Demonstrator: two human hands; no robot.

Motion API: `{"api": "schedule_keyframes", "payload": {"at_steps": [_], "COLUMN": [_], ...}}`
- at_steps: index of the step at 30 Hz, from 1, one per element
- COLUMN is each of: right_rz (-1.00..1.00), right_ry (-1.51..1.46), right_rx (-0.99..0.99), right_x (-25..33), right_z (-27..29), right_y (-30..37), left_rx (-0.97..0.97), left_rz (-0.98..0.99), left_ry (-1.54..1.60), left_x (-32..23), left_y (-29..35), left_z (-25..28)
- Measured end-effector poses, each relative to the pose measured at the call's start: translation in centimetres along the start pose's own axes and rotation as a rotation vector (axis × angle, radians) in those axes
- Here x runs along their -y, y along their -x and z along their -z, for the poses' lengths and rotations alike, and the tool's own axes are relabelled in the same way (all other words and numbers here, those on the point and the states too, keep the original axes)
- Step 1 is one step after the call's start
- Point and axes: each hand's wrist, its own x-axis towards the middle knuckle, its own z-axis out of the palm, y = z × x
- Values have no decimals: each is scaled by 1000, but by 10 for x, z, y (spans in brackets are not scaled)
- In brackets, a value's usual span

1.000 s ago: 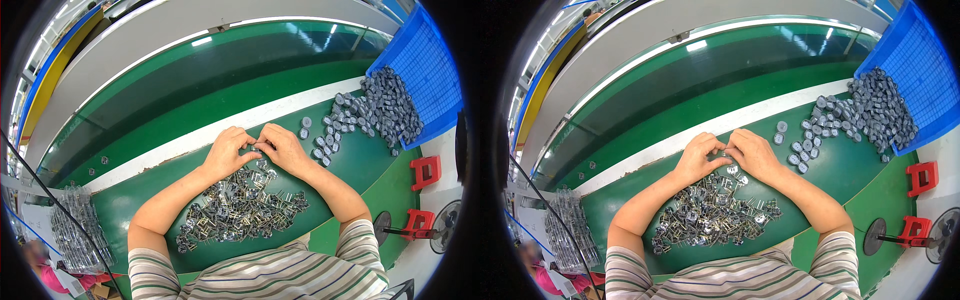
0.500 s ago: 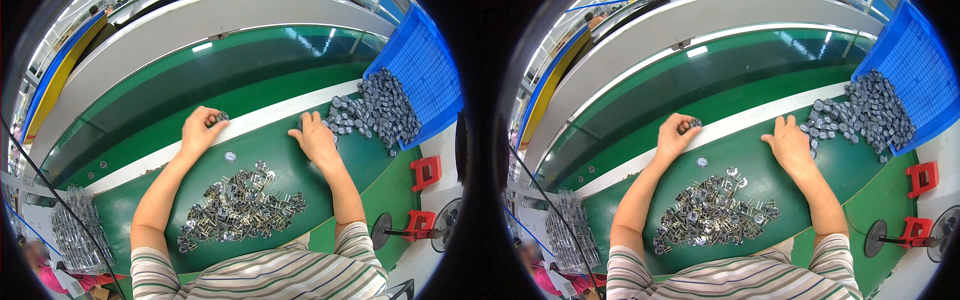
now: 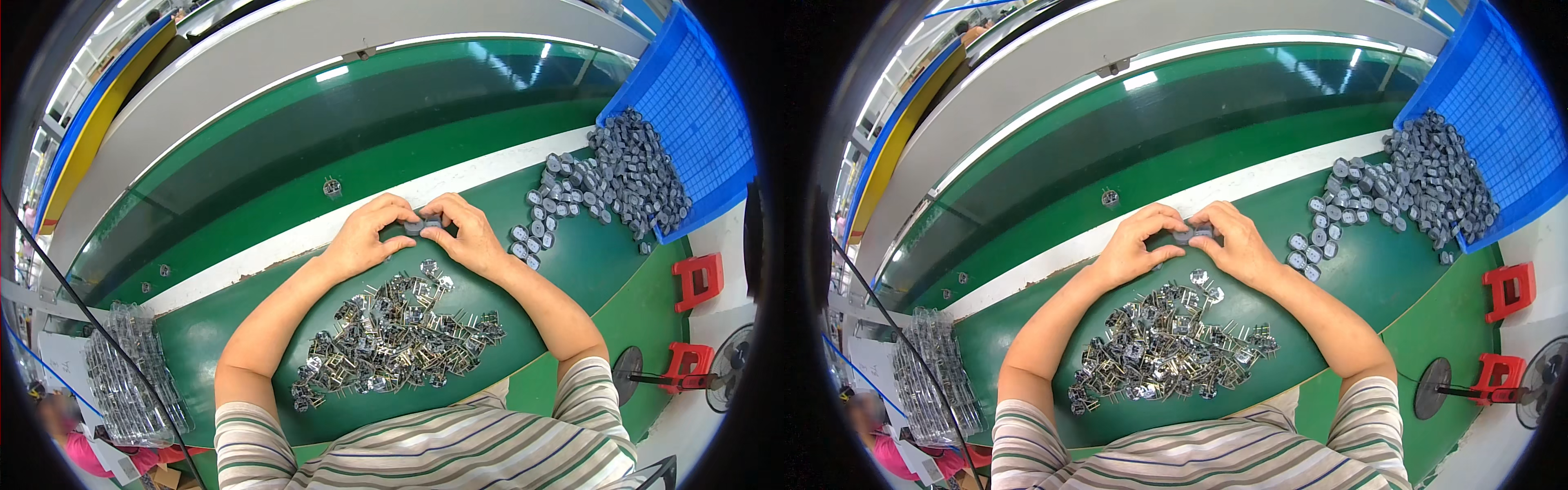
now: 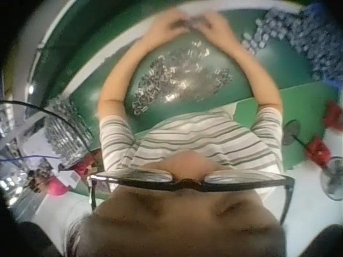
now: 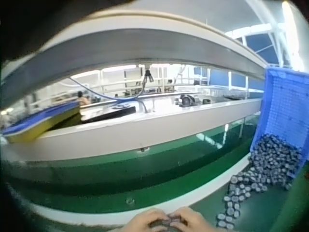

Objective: The person assembles or sorts small plastic parts by hand on a factory assembly line, taking them from a blue bin.

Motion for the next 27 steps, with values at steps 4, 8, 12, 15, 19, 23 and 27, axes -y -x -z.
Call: {"api": "schedule_keyframes", "payload": {"at_steps": [4, 8, 12, 15, 19, 23, 27], "right_rz": [-12, 2, 59, 168, 128, -4, 123], "right_ry": [-107, -62, -26, 45, -35, -55, -161], "right_rx": [33, 2, -12, -17, -45, 54, 371], "right_x": [-3, -2, -1, 2, 2, 12, 0], "right_z": [-6, -8, -9, -13, -16, 6, 27], "right_y": [2, 3, 4, 4, 2, -2, 8], "left_rx": [-41, -125, -84, -98, -170, -242, -216], "left_rz": [35, -3, 120, 118, 253, 198, 55], "left_ry": [42, 16, -34, -185, -122, 26, -51], "left_x": [1, 1, 1, 6, 0, 12, 7], "left_y": [2, 3, 5, 5, 0, 9, 5], "left_z": [-6, -8, -7, -8, -11, -9, -7]}}
